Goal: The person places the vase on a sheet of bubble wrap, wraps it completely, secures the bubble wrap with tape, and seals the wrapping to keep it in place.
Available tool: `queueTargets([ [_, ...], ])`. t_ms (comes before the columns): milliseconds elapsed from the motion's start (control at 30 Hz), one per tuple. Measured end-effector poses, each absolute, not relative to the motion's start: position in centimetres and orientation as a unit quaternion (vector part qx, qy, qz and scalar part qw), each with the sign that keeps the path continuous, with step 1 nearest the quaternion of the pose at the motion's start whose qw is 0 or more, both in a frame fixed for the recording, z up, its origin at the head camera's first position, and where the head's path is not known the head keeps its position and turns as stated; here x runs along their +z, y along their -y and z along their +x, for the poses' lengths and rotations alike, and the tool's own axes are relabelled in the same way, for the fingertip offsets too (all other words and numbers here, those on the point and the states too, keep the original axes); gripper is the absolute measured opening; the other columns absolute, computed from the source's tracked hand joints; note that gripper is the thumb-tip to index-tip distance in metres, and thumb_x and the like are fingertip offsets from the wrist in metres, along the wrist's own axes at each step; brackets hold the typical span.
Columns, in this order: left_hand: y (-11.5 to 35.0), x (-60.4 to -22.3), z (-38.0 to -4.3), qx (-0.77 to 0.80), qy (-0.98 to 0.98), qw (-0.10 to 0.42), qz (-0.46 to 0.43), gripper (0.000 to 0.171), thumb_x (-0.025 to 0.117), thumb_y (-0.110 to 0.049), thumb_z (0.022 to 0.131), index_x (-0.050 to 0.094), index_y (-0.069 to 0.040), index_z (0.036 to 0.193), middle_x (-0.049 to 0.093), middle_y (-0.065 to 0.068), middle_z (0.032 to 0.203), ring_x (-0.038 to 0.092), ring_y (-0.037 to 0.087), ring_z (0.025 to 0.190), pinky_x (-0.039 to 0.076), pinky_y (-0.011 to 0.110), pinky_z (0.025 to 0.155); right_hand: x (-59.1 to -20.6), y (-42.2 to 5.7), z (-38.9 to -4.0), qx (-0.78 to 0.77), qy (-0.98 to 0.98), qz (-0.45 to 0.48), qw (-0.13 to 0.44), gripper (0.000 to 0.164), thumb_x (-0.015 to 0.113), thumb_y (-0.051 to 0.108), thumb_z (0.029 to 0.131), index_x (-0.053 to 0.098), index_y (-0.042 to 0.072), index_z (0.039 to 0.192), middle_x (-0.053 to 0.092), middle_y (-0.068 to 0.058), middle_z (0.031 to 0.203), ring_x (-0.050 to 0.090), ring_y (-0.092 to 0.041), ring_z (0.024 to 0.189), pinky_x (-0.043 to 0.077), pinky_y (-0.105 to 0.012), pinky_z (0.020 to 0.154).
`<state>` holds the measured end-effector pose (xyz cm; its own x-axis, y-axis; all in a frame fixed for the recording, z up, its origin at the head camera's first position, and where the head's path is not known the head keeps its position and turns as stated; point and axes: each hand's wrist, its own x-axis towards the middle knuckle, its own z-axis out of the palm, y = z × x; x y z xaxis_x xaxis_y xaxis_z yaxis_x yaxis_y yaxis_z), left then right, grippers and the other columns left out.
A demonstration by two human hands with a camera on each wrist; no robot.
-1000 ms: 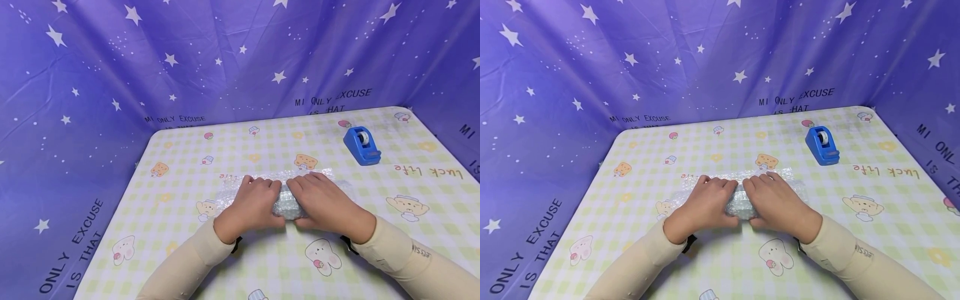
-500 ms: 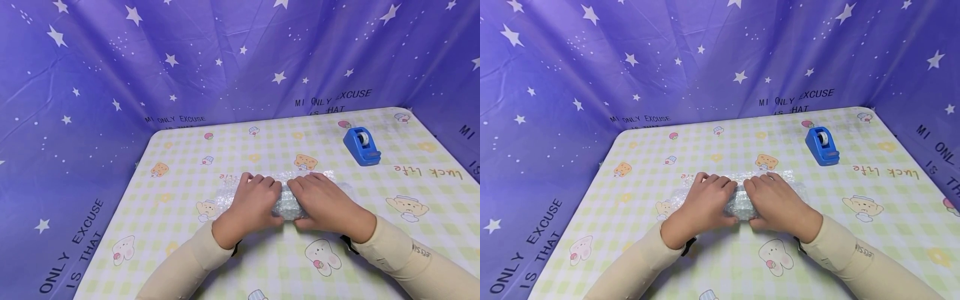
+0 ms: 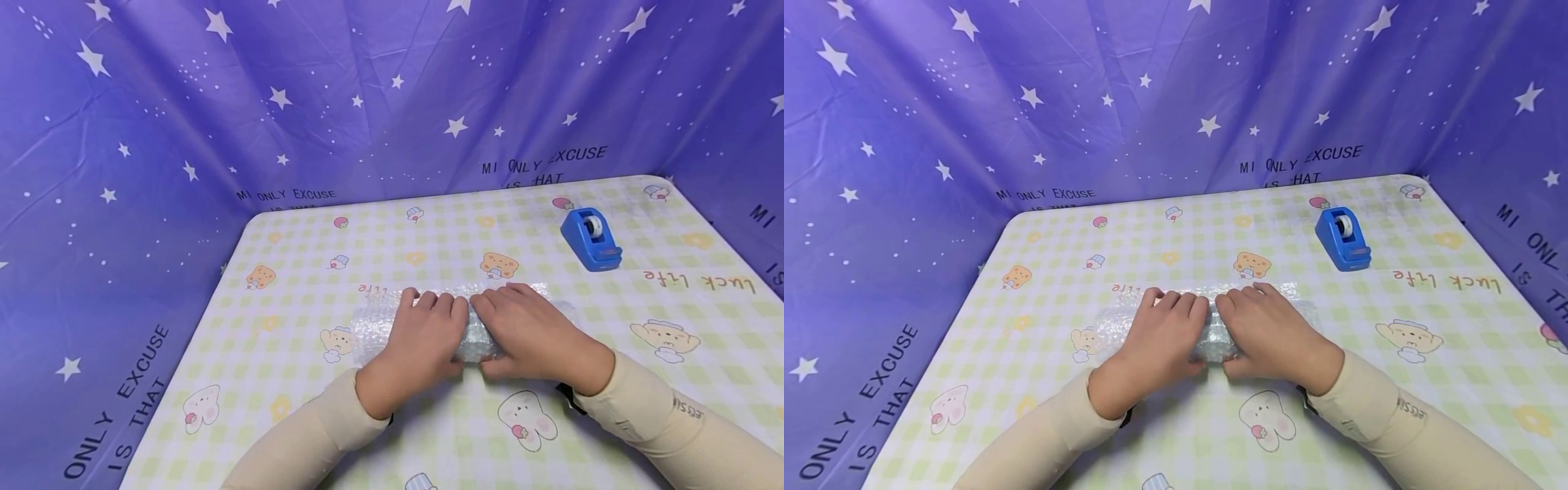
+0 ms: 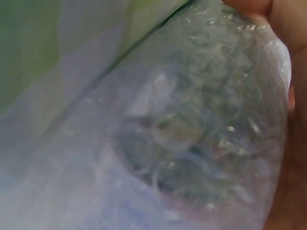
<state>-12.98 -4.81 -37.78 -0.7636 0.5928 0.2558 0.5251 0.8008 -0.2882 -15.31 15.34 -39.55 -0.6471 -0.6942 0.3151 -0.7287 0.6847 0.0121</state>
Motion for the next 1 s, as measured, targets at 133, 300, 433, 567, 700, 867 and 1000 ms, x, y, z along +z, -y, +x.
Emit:
queueTargets([
  [133,4.8,-37.8,-13.0,0.102,0.933,0.169,-0.302,0.072,0.089,-0.06,0.059,0.054,-0.018,0.106,0.063,-0.005,0.093,0.062,0.019,0.084,0.042,0.043,0.085,-39.5,-15.3,-15.3,0.06,0.907,0.391,0.143,0.068,0.081,0.052,0.058,0.061,0.01,0.107,0.065,-0.001,0.092,0.067,-0.024,0.089,0.051,-0.05,0.093],
  [300,4.9,-37.8,-13.2,0.089,0.931,0.163,-0.316,0.073,0.088,-0.06,0.06,0.053,-0.019,0.108,0.064,-0.005,0.092,0.062,0.019,0.082,0.041,0.042,0.085,-39.3,-15.4,-15.1,0.058,0.913,0.382,0.128,0.073,0.083,0.053,0.059,0.062,0.009,0.114,0.067,-0.002,0.097,0.067,-0.025,0.092,0.05,-0.053,0.095],
  [433,5.1,-37.9,-13.5,0.074,0.93,0.159,-0.323,0.071,0.086,-0.06,0.06,0.053,-0.019,0.108,0.064,-0.006,0.092,0.062,0.018,0.081,0.041,0.041,0.082,-39.3,-15.4,-15.0,0.052,0.921,0.37,0.111,0.078,0.084,0.055,0.06,0.06,0.009,0.119,0.067,-0.003,0.101,0.067,-0.026,0.097,0.049,-0.055,0.098],
  [567,5.2,-37.8,-13.6,0.063,0.932,0.15,-0.324,0.07,0.086,-0.059,0.06,0.054,-0.02,0.108,0.064,-0.006,0.091,0.062,0.018,0.081,0.039,0.04,0.079,-39.4,-15.4,-15.0,0.046,0.925,0.364,0.102,0.082,0.084,0.057,0.061,0.06,0.008,0.122,0.067,-0.004,0.104,0.068,-0.027,0.1,0.047,-0.056,0.101],
  [700,5.3,-37.8,-13.8,0.054,0.933,0.141,-0.326,0.068,0.085,-0.058,0.06,0.054,-0.02,0.107,0.064,-0.006,0.091,0.062,0.019,0.081,0.038,0.039,0.078,-39.4,-15.3,-15.0,0.043,0.924,0.364,0.104,0.084,0.085,0.058,0.061,0.059,0.008,0.124,0.068,-0.005,0.107,0.068,-0.028,0.1,0.047,-0.058,0.101],
  [867,5.4,-37.8,-14.1,0.043,0.933,0.132,-0.331,0.07,0.085,-0.06,0.06,0.055,-0.019,0.108,0.064,-0.006,0.091,0.061,0.018,0.078,0.037,0.038,0.076,-39.4,-15.5,-14.9,0.044,0.922,0.366,0.114,0.089,0.085,0.059,0.061,0.058,0.006,0.128,0.069,-0.008,0.111,0.068,-0.03,0.103,0.046,-0.06,0.102],
  [1000,5.5,-37.8,-14.3,0.036,0.932,0.131,-0.335,0.07,0.085,-0.06,0.059,0.056,-0.019,0.108,0.065,-0.005,0.091,0.061,0.018,0.078,0.038,0.038,0.076,-39.5,-15.6,-15.0,0.042,0.923,0.365,0.114,0.097,0.085,0.06,0.061,0.056,0.004,0.135,0.069,-0.01,0.116,0.067,-0.031,0.106,0.046,-0.06,0.103],
])
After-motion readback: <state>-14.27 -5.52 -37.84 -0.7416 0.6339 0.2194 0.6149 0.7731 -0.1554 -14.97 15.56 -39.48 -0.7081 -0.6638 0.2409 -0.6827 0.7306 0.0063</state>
